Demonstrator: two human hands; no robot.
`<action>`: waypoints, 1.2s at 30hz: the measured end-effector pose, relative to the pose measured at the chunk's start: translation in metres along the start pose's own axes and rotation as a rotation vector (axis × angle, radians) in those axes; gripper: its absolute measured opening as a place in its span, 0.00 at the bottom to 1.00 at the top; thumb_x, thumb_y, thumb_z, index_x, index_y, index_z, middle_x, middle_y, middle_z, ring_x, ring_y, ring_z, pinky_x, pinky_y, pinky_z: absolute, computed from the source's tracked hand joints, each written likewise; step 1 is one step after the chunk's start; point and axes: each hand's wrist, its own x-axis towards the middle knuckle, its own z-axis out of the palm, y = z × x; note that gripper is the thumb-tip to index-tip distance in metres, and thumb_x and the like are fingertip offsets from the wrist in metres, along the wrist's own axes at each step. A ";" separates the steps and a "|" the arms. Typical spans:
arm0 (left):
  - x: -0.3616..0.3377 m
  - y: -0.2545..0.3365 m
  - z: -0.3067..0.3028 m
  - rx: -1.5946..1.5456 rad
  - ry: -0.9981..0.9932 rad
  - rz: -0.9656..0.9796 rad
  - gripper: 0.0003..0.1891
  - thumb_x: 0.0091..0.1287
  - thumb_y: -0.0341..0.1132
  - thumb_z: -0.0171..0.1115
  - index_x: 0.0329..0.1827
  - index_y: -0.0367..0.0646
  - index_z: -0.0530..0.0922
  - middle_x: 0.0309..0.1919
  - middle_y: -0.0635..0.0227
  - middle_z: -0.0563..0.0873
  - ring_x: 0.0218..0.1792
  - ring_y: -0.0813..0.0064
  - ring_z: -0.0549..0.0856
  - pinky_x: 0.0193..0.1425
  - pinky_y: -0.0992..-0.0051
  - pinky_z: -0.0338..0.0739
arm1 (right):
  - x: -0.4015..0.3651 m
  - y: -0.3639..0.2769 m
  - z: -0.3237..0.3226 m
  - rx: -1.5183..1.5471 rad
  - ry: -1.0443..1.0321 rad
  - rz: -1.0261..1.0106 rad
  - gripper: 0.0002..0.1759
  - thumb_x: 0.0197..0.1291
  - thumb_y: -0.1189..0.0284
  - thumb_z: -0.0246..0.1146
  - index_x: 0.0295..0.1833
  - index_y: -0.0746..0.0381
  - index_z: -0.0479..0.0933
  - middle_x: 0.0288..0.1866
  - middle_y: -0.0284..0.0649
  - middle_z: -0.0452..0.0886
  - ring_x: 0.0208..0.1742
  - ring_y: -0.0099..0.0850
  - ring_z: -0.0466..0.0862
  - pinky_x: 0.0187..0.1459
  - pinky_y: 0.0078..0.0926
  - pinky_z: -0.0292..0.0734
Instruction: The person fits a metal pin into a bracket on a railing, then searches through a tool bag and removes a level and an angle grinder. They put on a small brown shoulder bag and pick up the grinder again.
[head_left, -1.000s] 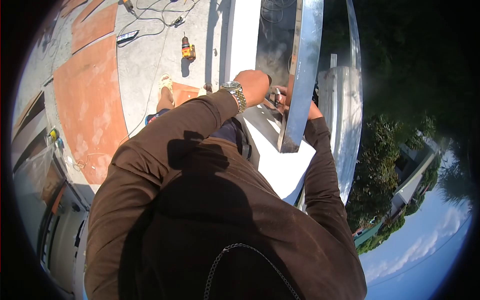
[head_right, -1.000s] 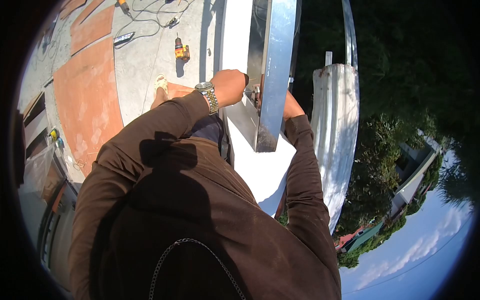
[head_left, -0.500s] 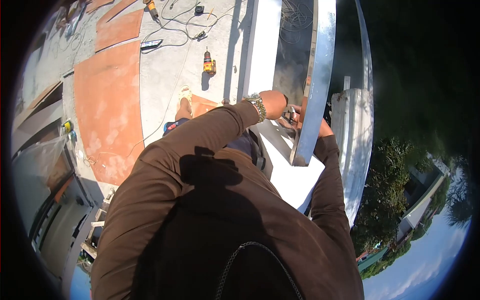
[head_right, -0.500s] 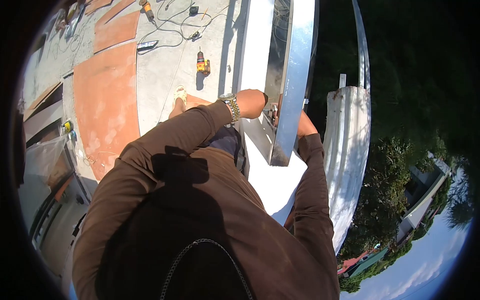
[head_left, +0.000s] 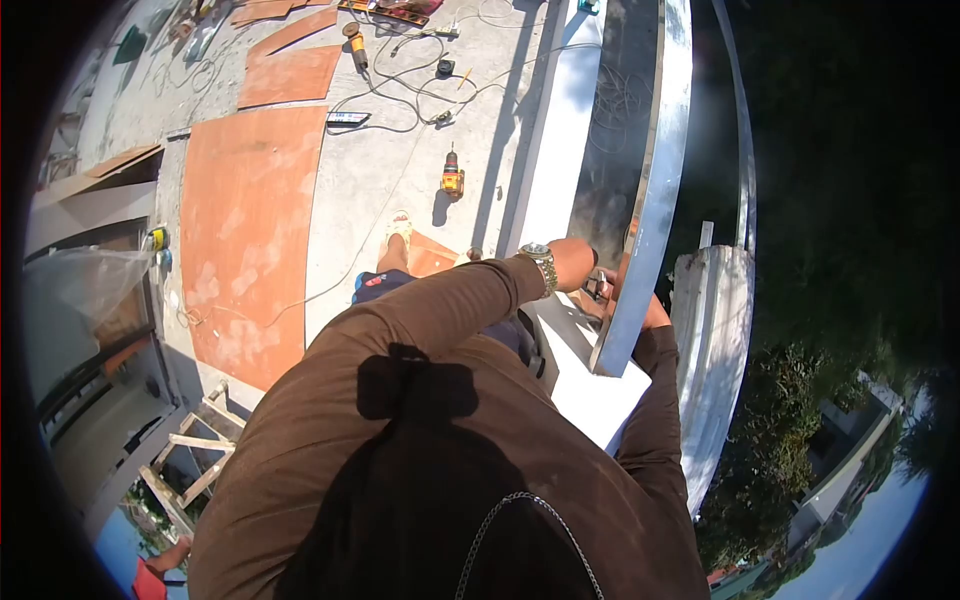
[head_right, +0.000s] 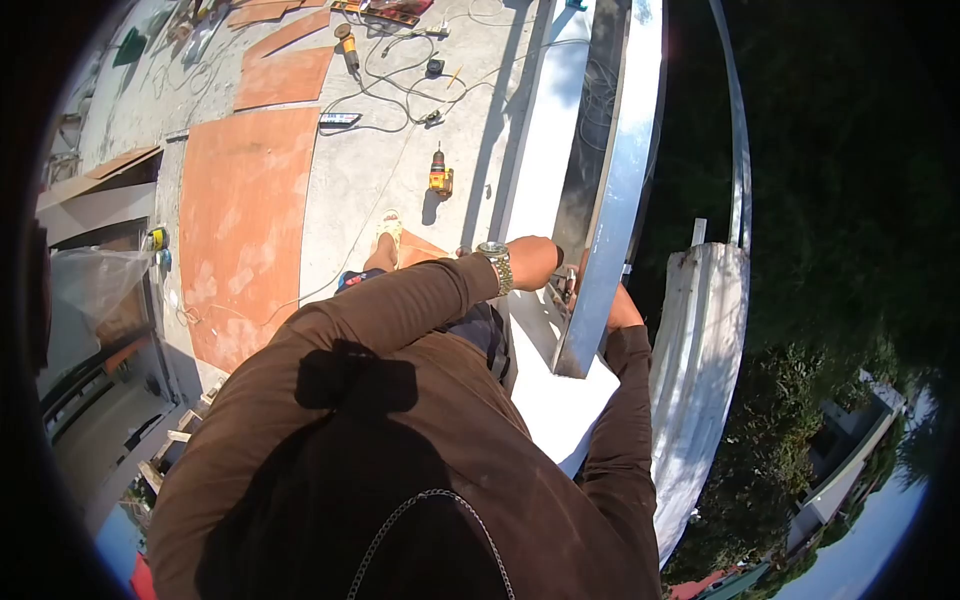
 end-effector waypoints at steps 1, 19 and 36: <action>0.001 0.001 0.000 0.007 -0.058 0.009 0.07 0.54 0.25 0.65 0.35 0.37 0.83 0.32 0.50 0.88 0.38 0.50 0.89 0.41 0.58 0.84 | -0.001 -0.003 0.001 -0.041 -0.013 0.007 0.14 0.57 0.82 0.70 0.46 0.66 0.74 0.39 0.32 0.77 0.38 0.24 0.79 0.43 0.26 0.82; -0.005 0.008 -0.005 0.120 -0.028 0.021 0.06 0.56 0.28 0.65 0.35 0.39 0.86 0.34 0.54 0.90 0.38 0.55 0.90 0.42 0.60 0.85 | -0.012 -0.023 0.015 -0.202 0.038 0.016 0.20 0.64 0.79 0.66 0.61 0.68 0.75 0.37 0.28 0.74 0.36 0.19 0.74 0.37 0.22 0.76; -0.123 -0.250 -0.008 -1.112 0.591 -0.677 0.08 0.72 0.32 0.60 0.45 0.35 0.82 0.25 0.62 0.85 0.20 0.74 0.85 0.22 0.73 0.78 | -0.080 -0.060 0.005 0.044 0.505 -0.219 0.26 0.73 0.58 0.62 0.69 0.62 0.75 0.57 0.41 0.86 0.54 0.29 0.87 0.52 0.30 0.81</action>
